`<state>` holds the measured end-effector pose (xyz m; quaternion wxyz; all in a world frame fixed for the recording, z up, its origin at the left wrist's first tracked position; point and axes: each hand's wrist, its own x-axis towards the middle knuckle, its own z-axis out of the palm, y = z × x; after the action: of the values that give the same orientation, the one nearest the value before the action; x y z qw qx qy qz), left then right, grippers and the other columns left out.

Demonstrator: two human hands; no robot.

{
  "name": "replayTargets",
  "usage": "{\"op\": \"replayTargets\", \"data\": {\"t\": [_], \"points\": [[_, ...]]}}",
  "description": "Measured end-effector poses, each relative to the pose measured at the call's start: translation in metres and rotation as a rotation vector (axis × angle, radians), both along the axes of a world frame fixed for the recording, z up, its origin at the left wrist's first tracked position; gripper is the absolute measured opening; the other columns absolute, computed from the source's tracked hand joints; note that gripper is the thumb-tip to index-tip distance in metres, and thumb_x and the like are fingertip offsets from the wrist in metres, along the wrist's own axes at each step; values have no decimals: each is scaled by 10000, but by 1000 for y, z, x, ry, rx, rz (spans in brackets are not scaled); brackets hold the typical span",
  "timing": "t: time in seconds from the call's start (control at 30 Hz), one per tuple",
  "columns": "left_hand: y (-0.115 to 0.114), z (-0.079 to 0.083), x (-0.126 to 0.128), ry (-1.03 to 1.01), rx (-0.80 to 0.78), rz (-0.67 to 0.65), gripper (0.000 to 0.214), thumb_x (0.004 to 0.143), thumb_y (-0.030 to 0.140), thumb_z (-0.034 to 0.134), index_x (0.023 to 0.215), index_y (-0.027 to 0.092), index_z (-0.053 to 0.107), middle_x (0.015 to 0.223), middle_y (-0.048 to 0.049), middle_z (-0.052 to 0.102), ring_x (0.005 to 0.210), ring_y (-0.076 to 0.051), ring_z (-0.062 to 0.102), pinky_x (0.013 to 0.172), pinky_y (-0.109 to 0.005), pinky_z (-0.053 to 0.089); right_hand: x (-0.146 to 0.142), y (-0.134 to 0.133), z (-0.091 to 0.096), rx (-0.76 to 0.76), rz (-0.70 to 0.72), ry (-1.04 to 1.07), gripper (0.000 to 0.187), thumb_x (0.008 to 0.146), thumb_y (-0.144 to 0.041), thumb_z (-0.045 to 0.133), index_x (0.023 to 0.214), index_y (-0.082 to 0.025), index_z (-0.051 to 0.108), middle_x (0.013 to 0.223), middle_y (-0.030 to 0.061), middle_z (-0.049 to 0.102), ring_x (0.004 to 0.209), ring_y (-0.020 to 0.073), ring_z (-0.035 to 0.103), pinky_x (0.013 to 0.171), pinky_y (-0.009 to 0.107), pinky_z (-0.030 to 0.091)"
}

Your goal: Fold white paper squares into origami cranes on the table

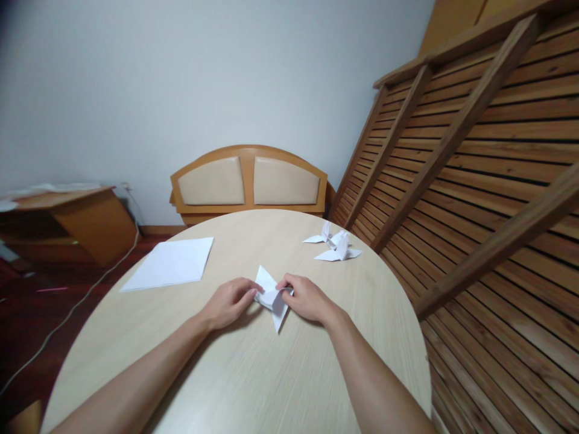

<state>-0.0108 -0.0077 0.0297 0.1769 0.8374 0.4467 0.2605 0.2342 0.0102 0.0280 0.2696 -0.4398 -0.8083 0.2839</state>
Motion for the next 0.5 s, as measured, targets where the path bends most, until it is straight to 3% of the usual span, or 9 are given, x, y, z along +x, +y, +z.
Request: {"op": "replayTargets", "data": {"t": [0.23,0.5], "points": [[-1,-3,-2,6,52,-27,286,931,366,483,1003,198,703,918,-54,716,831,-199,649,766,-303,472,-2,-2,3,-2,-7,0,140,887,-196,561,972,-196,673,924,41,717,828,179,633,710,262,428],[-1,-3,2,-21,27,7,217,911,315,491,1043,213,630,898,-24,704,745,-175,632,665,-272,444,-6,-2,6,23,32,15,200,955,-261,513,1042,-208,686,982,42,720,865,185,635,762,270,438]]}}
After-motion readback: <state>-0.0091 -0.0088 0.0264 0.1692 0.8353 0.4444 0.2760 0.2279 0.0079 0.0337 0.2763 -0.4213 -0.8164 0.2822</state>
